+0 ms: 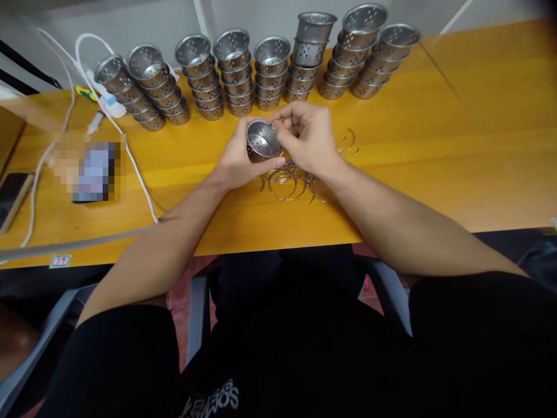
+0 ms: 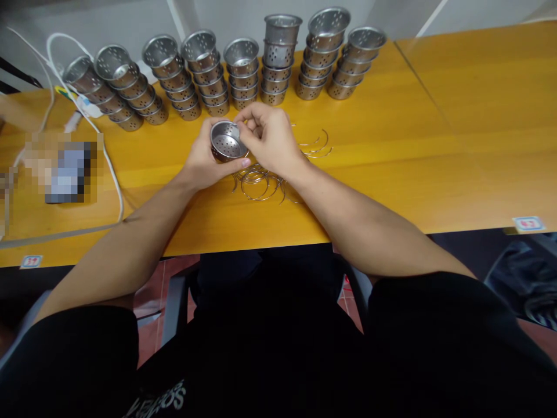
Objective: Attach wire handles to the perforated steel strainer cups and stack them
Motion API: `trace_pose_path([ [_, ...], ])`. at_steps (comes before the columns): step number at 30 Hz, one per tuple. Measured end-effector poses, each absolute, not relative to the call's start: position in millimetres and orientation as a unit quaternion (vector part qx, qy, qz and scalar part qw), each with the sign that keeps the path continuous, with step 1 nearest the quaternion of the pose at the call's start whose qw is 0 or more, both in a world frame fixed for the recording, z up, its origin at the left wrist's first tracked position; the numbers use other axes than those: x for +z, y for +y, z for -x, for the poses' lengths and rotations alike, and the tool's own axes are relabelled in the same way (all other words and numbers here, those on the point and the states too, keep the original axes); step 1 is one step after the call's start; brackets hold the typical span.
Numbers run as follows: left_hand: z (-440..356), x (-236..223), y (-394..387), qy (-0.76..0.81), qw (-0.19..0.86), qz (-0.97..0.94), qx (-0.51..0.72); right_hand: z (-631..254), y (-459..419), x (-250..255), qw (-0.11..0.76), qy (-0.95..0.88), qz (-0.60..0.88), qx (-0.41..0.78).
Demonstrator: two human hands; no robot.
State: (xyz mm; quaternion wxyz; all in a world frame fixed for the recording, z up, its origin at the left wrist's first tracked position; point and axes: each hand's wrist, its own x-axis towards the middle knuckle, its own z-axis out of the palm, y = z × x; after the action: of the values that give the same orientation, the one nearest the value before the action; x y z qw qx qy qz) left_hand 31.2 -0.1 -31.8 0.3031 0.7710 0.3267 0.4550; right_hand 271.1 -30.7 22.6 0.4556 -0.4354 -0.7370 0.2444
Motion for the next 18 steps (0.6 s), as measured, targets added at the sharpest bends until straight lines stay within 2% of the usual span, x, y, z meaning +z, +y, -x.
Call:
trace_pose_path([
  [10,-27.3,-41.2,6.1,0.309,0.290,-0.783,0.455,-272.9,-28.9,23.1,0.457,-0.736,0.439,0.239],
  [18,-32.7,-29.5,-2.4,0.317,0.300,-0.779,0.451,-272.3,-29.6,23.6,0.441,-0.743,0.445,0.236],
])
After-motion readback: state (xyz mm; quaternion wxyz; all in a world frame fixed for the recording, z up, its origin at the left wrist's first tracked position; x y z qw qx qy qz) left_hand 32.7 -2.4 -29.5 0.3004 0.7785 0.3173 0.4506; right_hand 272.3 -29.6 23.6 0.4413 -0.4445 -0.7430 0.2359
